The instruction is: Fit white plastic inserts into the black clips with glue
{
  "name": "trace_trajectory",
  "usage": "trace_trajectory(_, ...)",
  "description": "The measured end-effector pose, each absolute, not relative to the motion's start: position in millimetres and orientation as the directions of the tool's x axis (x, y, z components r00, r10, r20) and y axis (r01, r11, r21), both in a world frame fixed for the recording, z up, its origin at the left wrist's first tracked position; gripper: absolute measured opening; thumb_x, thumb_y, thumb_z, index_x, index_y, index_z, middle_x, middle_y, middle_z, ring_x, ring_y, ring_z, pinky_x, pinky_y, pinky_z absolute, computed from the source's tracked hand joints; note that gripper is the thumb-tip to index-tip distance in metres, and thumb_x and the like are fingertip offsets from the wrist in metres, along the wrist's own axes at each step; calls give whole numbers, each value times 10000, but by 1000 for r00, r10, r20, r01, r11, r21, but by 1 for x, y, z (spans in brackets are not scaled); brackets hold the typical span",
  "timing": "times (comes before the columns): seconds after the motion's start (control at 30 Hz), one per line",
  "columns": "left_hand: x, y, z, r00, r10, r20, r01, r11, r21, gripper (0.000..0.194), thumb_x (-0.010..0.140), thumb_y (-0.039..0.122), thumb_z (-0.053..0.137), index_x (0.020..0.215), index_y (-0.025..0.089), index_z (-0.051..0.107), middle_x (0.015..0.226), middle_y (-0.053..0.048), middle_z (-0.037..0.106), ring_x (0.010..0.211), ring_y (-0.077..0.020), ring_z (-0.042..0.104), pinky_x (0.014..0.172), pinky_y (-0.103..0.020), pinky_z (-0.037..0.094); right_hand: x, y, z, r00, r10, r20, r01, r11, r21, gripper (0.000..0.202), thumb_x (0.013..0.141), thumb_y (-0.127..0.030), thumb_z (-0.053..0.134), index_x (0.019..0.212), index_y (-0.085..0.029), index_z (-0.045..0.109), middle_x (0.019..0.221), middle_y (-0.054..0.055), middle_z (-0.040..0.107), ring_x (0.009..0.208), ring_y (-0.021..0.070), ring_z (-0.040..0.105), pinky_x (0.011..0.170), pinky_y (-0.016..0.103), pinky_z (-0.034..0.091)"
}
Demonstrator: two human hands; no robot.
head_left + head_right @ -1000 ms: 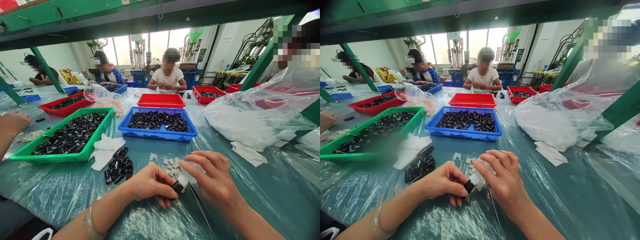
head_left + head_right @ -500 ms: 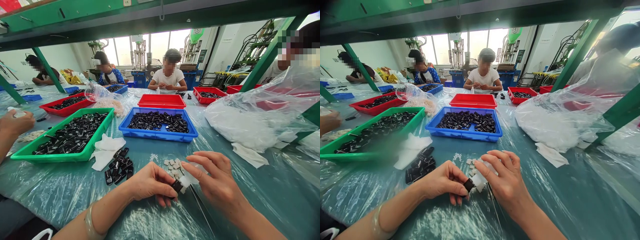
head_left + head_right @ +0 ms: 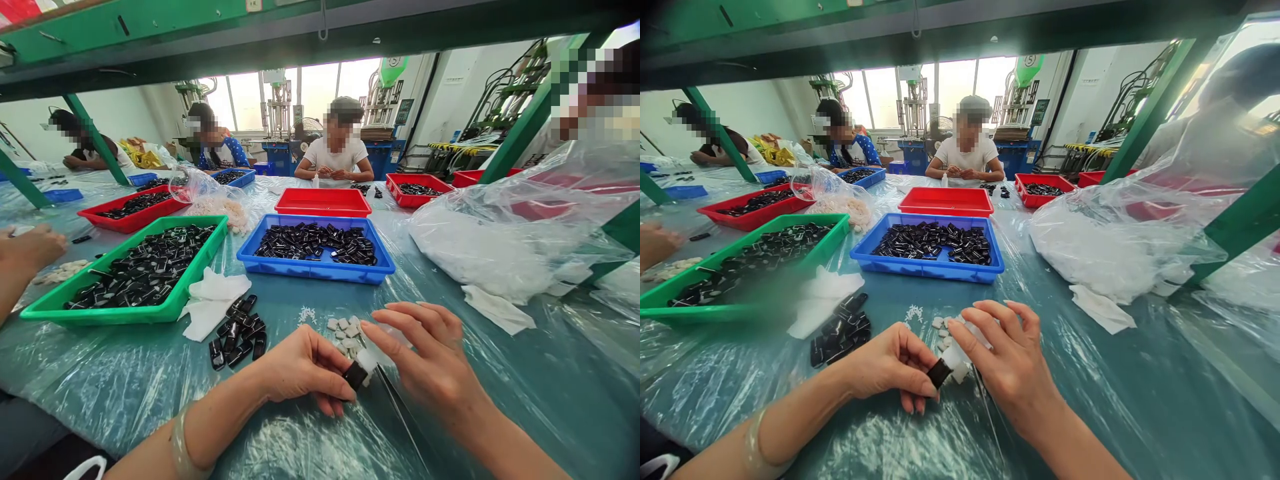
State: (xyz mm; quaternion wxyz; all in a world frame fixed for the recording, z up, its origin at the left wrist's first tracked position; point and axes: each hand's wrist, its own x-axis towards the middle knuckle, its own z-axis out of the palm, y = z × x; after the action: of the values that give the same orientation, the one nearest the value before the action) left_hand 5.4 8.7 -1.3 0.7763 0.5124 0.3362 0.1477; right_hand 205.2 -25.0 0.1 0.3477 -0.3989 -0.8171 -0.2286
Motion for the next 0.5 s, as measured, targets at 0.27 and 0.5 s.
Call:
trace_trajectory(0.27,5,9,-2,732,569,-375,117,437,892,149,574,184,751,698,105,727,553,-21,639,481,-89,599,456,-153,481,202,-26,3,-417,494,763,811,582,67,302,849,-7,447,967,-234,608,899,51,675,938,213,549,826,413,354)
trace_trajectory(0.5,3,10,-3,736,587,-337,92,406,909,162,589,203,747,724,114,732,571,-22,647,507,-95,607,459,-150,478,206,-24,9,-447,491,748,787,614,66,322,850,-10,433,952,-255,615,892,36,679,930,199,550,821,392,358)
